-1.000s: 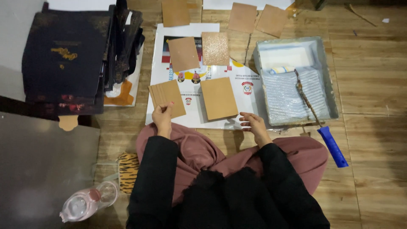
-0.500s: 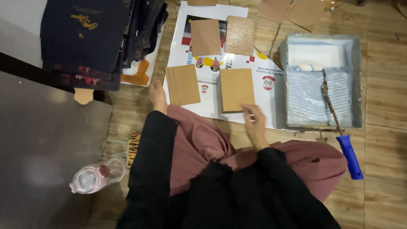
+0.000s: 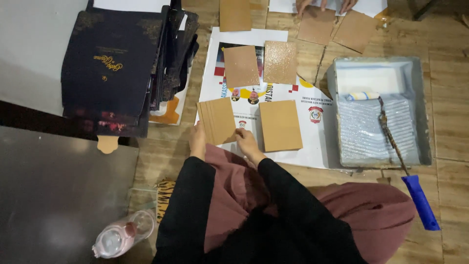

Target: The person is using a small paint roller to apply white paint to several rectangular cardboard pieces while sitting on the floor.

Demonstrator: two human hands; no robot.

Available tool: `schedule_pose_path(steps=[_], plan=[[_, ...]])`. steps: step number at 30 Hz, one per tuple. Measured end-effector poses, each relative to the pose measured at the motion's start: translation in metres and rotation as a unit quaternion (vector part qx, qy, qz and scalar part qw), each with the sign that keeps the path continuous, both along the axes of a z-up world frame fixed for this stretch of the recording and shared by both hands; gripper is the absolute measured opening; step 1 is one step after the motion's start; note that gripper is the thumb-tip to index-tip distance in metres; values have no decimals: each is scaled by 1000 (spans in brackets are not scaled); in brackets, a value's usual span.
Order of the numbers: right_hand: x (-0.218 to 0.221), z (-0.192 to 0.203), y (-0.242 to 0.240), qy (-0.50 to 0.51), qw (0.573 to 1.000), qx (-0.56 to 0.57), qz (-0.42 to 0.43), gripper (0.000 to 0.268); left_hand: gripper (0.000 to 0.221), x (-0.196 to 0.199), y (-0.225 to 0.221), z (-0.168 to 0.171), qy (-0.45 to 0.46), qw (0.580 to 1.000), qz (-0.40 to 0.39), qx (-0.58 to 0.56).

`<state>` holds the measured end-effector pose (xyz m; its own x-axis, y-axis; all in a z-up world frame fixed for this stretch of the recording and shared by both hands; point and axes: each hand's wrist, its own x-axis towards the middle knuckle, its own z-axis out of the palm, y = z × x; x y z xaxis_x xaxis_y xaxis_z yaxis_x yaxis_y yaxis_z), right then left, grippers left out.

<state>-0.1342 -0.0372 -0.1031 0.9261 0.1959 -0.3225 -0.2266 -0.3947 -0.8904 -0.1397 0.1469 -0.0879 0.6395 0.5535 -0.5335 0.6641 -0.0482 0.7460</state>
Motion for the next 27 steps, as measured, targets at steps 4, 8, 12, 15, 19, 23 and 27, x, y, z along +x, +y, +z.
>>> schedule_pose_path(steps=[4, 8, 12, 15, 19, 23, 27], plan=[[2, 3, 4, 35, 999, -5, -29, 36, 64, 2, -2, 10, 8, 1000, 2, -4], [-1, 18, 5, 24, 998, 17, -59, 36, 66, 4, -2, 12, 38, 998, 22, -38], [-6, 34, 1, 0, 997, -21, -80, 32, 62, 7, 6, -8, 12, 997, 40, -64], [-8, 40, 2, 3, 994, -51, -101, 29, 64, 4, -10, 30, -6, 996, 41, -77], [-2, 43, -9, -21, 990, -58, -125, 27, 61, 4, -16, 38, -60, 997, 26, -27], [-2, 53, -48, -99, 977, 83, -173, 30, 56, 6, -47, 70, -121, 990, 16, -77], [-11, 72, -108, -82, 965, 116, -220, 35, 57, 7, -95, 66, -134, 984, -32, -115]])
